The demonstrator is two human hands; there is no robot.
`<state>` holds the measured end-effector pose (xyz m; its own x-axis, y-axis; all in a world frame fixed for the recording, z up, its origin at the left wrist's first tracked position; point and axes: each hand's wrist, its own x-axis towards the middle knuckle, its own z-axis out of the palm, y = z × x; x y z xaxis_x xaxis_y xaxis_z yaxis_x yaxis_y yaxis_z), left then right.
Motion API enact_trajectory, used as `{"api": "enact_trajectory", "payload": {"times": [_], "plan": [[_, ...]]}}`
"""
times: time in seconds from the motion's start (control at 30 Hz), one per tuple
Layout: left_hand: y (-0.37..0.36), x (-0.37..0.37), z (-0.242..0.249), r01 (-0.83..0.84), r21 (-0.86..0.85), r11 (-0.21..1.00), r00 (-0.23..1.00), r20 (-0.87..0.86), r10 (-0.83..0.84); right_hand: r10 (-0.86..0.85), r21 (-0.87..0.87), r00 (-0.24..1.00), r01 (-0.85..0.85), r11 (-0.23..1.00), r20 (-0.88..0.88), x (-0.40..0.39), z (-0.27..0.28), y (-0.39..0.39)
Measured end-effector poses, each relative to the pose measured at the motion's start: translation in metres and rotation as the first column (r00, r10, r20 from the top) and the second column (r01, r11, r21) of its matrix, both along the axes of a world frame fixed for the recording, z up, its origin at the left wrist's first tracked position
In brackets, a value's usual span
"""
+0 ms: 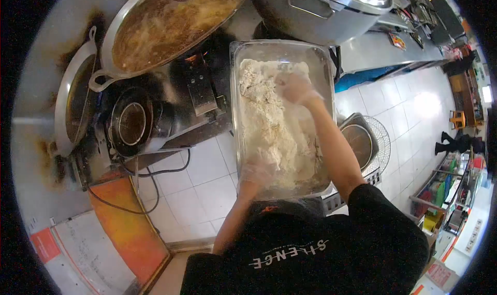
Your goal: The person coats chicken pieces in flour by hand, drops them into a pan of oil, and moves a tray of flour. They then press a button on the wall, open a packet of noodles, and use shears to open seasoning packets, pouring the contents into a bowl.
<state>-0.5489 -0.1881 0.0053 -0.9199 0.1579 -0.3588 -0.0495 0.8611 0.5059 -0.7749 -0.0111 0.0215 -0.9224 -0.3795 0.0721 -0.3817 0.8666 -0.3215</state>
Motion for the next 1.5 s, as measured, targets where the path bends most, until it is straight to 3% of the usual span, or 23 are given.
{"api": "enact_trajectory", "payload": {"times": [0.03, 0.07, 0.1, 0.13, 0.2, 0.27, 0.37, 0.47, 0.53, 0.6, 0.67, 0.77, 0.83, 0.93, 1.0, 1.07, 1.13, 1.17, 1.27, 1.33, 1.37, 1.47, 1.5], "plan": [[0.000, -0.001, 0.012, 0.015, 0.007, 1.000, 1.000, -0.005, -0.015, 0.023, 0.022, 0.984, -0.019, 1.000, -0.175, -0.022, -0.142, 0.005], [-0.002, -0.001, 0.013, 0.069, 0.010, 0.998, 0.997, -0.035, -0.068, 0.035, 0.051, 0.936, -0.019, 0.999, -0.349, -0.017, -0.143, -0.020], [-0.004, -0.001, 0.014, 0.121, 0.010, 0.993, 0.990, -0.067, -0.120, 0.093, 0.256, 0.990, -0.116, 0.960, 0.102, -0.017, -0.134, -0.002], [-0.006, -0.003, 0.016, 0.100, 0.026, 0.995, 0.992, -0.080, -0.097, 0.101, 0.289, 0.960, -0.178, 0.941, 0.260, -0.014, -0.127, 0.000], [-0.008, -0.003, 0.019, -0.080, 0.165, 0.983, 0.997, -0.004, 0.082, 0.110, 0.272, 0.911, -0.232, 0.934, 0.398, -0.007, -0.103, -0.004], [-0.002, -0.007, 0.030, -0.400, 0.366, 0.841, 0.915, 0.212, 0.343, 0.054, 0.158, 0.889, -0.140, 0.977, 0.454, 0.003, -0.059, 0.002], [0.003, -0.017, 0.059, -0.516, 0.386, 0.765, 0.857, 0.238, 0.458, -0.064, -0.153, 0.850, 0.168, 0.974, 0.523, 0.028, -0.016, 0.022], [0.016, -0.031, 0.098, -0.617, 0.303, 0.727, 0.786, 0.193, 0.587, -0.120, -0.061, 0.957, 0.141, 0.988, 0.264, 0.057, -0.030, 0.025], [0.013, -0.025, 0.021, -0.657, 0.625, 0.422, 0.708, 0.318, 0.631, -0.023, -0.105, 0.988, 0.039, 0.994, 0.155, 0.082, -0.031, 0.027], [0.018, -0.035, 0.021, -0.570, 0.726, 0.385, 0.716, 0.209, 0.666, 0.016, -0.111, 0.993, -0.003, 0.994, 0.119, 0.097, -0.019, 0.023], [0.024, -0.037, 0.045, -0.453, 0.578, 0.679, 0.762, -0.144, 0.631, -0.007, -0.099, 0.980, 0.027, 0.995, 0.196, 0.117, 0.003, 0.009], [0.017, -0.036, 0.009, -0.425, 0.628, 0.652, 0.832, -0.012, 0.555, 0.218, -0.241, 0.858, -0.114, 0.964, 0.465, 0.131, 0.041, 0.000], [0.012, -0.031, -0.008, -0.359, 0.736, 0.574, 0.887, 0.077, 0.456, 0.318, -0.272, 0.837, -0.212, 0.939, 0.445, 0.135, 0.044, -0.003], [0.019, -0.029, 0.013, -0.391, 0.693, 0.605, 0.871, 0.068, 0.486, 0.430, -0.253, 0.800, -0.352, 0.901, 0.419, 0.131, 0.047, 0.003], [0.020, -0.027, 0.035, -0.428, 0.775, 0.465, 0.822, 0.122, 0.556, 0.443, -0.286, 0.837, -0.360, 0.888, 0.320, 0.126, 0.042, 0.010], [0.018, -0.013, 0.044, -0.393, 0.919, 0.036, 0.776, 0.311, 0.549, 0.376, -0.393, 0.915, -0.295, 0.871, 0.145, 0.128, 0.027, 0.027], [0.007, 0.007, 0.004, -0.322, 0.848, 0.421, 0.834, 0.043, 0.550, 0.256, -0.534, 0.901, -0.032, 0.845, 0.351, 0.121, 0.047, 0.044], [0.004, 0.011, -0.010, -0.273, 0.758, 0.593, 0.858, -0.088, 0.507, 0.200, -0.414, 0.905, -0.029, 0.910, 0.376, 0.113, 0.045, 0.057], [0.010, 0.012, -0.003, -0.425, 0.722, 0.547, 0.846, 0.101, 0.523, 0.009, -0.036, 0.936, 0.004, 0.999, 0.352, 0.094, 0.027, 0.093], [0.008, 0.003, -0.011, -0.437, 0.423, 0.794, 0.867, -0.038, 0.497, -0.093, 0.175, 0.971, 0.054, 0.983, 0.222, 0.094, -0.012, 0.104], [0.007, -0.004, -0.016, -0.435, 0.244, 0.867, 0.876, -0.107, 0.470, 0.051, 0.188, 0.999, -0.049, 0.981, -0.001, 0.093, -0.036, 0.107], [0.006, -0.006, -0.038, -0.526, 0.270, 0.807, 0.844, 0.047, 0.535, -0.209, 0.082, 0.944, 0.194, 0.978, 0.255, 0.098, 0.034, 0.069], [0.003, -0.001, -0.043, -0.467, 0.274, 0.841, 0.868, -0.039, 0.495, -0.145, -0.043, 0.932, 0.169, 0.985, 0.332, 0.097, 0.054, 0.065]]}}
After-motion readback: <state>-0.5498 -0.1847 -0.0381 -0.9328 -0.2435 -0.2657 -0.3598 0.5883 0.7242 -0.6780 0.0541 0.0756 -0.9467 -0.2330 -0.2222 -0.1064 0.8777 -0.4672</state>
